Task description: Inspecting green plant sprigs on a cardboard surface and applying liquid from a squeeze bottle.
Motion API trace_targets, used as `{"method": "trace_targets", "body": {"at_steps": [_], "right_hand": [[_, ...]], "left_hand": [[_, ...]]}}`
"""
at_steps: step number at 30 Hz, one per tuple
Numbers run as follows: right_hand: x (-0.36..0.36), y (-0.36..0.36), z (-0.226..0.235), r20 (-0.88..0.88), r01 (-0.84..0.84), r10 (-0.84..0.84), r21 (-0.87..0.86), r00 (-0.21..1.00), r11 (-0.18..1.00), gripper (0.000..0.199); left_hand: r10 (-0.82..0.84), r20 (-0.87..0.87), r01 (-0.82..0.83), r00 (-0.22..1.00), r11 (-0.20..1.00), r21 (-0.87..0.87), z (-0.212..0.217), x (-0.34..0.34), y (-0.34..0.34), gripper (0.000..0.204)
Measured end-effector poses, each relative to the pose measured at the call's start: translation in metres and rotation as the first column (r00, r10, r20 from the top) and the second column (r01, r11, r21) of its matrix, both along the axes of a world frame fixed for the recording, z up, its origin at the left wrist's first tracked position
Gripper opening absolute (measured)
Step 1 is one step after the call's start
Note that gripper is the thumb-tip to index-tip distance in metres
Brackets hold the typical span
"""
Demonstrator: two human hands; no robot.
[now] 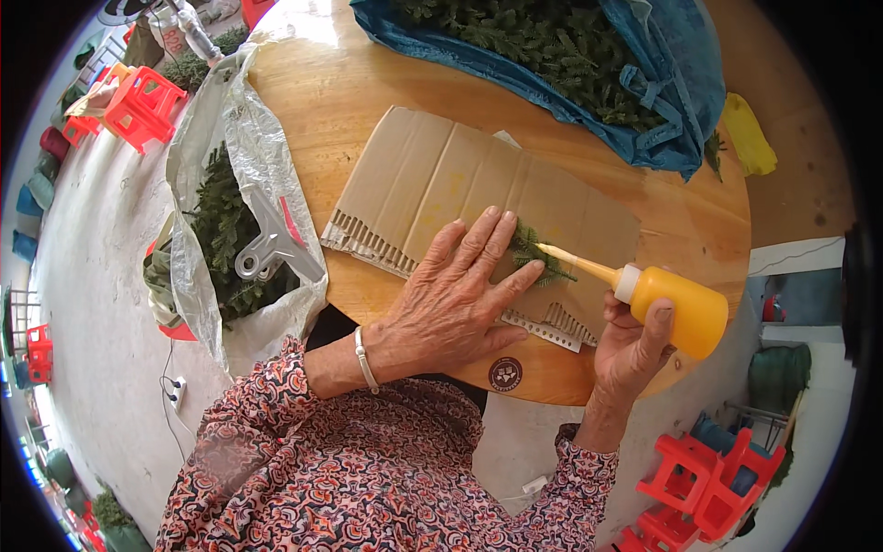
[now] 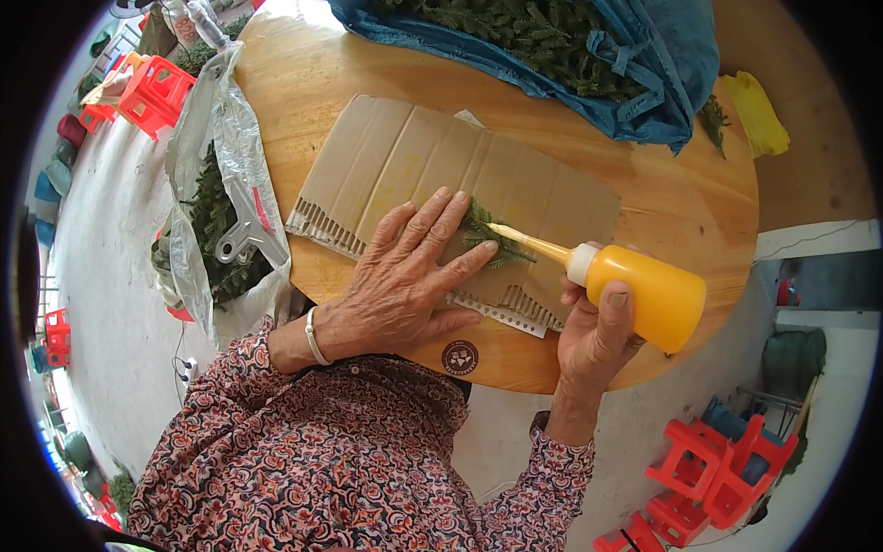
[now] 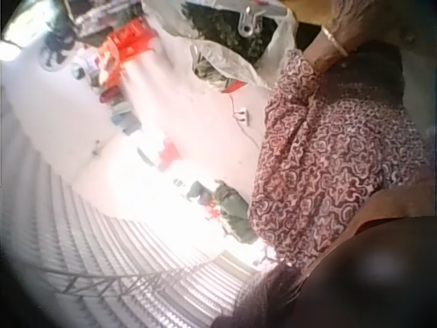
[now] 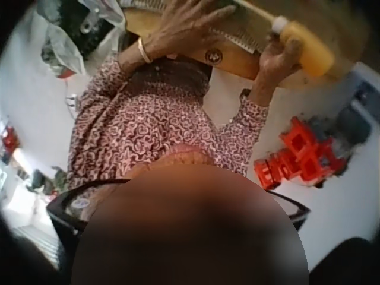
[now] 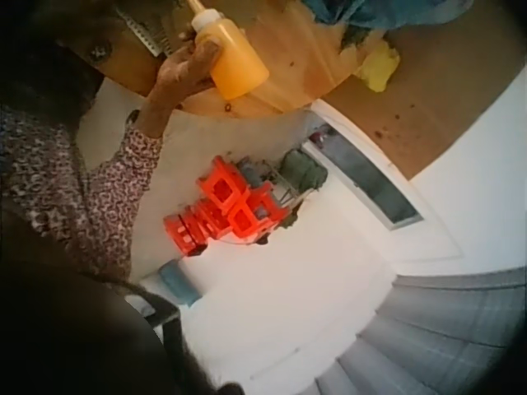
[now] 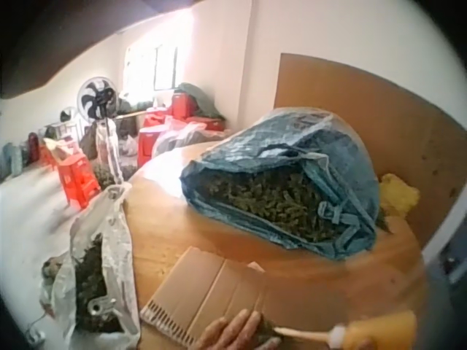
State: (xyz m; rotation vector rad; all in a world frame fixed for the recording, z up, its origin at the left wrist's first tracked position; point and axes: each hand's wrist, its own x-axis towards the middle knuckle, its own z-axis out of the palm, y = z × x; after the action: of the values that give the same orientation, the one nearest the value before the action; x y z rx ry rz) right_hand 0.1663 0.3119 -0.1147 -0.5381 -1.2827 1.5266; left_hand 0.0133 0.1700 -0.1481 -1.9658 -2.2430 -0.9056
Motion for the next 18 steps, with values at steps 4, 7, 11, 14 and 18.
{"method": "trace_targets", "body": {"at_steps": [4,7,11,14,18], "right_hand": [[0.004,0.000,0.001,0.005,-0.008,0.008,-0.017,1.000,1.000,0.044],[0.011,0.003,-0.002,0.006,0.009,-0.009,-0.029,1.000,1.000,0.044],[0.019,0.005,-0.006,0.003,0.028,-0.028,-0.046,1.000,0.999,0.044],[0.023,0.005,-0.007,-0.002,0.035,-0.035,-0.054,0.999,0.998,0.044],[0.026,0.005,-0.007,-0.006,0.044,-0.045,-0.068,0.999,0.997,0.044]], "left_hand": [[0.005,0.009,-0.005,1.000,1.000,-0.006,0.000,0.000,0.000,0.065],[0.008,0.013,-0.008,1.000,1.000,0.003,-0.001,0.001,0.000,0.065],[0.013,0.013,-0.013,1.000,1.000,0.010,-0.002,0.002,0.001,0.065],[0.016,0.008,-0.016,1.000,1.000,0.009,-0.003,0.003,0.001,0.065],[0.014,0.001,-0.014,1.000,1.000,0.003,0.000,0.002,0.001,0.064]]}}
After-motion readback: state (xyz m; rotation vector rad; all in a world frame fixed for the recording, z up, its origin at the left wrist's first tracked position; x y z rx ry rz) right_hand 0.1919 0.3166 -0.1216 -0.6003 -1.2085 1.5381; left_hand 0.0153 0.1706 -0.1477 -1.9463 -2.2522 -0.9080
